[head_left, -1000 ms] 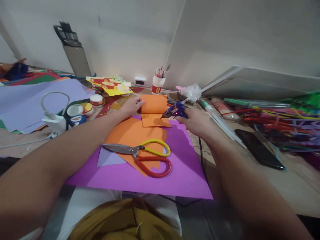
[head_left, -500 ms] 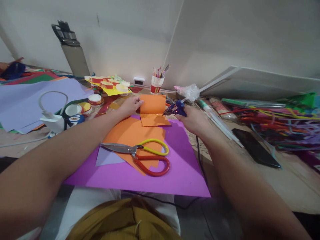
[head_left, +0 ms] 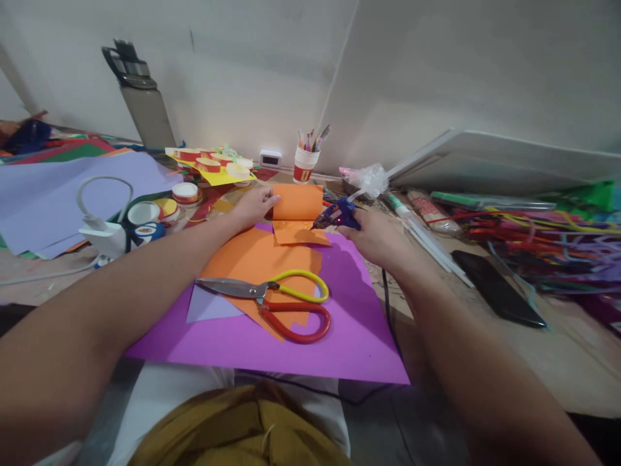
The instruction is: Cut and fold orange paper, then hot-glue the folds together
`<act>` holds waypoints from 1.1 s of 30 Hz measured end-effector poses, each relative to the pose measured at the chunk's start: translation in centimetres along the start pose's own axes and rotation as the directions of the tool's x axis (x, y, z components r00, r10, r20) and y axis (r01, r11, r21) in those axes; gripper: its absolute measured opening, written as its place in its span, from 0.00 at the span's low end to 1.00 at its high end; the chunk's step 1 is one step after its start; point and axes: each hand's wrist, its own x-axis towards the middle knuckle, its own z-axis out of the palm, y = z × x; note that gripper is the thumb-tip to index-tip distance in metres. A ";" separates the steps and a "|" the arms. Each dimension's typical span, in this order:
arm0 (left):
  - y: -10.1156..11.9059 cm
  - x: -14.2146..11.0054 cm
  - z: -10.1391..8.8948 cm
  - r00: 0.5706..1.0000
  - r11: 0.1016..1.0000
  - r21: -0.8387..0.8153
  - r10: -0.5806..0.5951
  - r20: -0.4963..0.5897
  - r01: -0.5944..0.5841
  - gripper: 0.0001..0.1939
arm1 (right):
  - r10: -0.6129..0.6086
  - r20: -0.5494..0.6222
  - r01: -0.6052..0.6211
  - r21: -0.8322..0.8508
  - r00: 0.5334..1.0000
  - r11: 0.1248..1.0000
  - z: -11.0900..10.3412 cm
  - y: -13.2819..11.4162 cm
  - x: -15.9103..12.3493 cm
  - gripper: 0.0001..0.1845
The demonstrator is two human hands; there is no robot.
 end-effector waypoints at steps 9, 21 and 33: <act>1.1 -0.4 -0.3 1.000 1.000 0.021 -0.014 -0.023 0.015 0.12 | -0.048 -0.005 0.048 0.009 0.999 0.999 -0.1 -0.5 -0.1 0.14; 0.2 -0.1 -0.2 1.000 1.000 0.022 0.017 -0.013 -0.017 0.11 | 0.139 0.180 -0.187 0.283 0.974 0.941 -0.4 1.4 0.2 0.08; 0.9 -0.8 -0.5 0.994 0.971 -0.228 -0.061 0.087 0.079 0.13 | 0.465 0.031 -0.317 0.772 0.885 0.552 -0.4 9.1 -1.8 0.10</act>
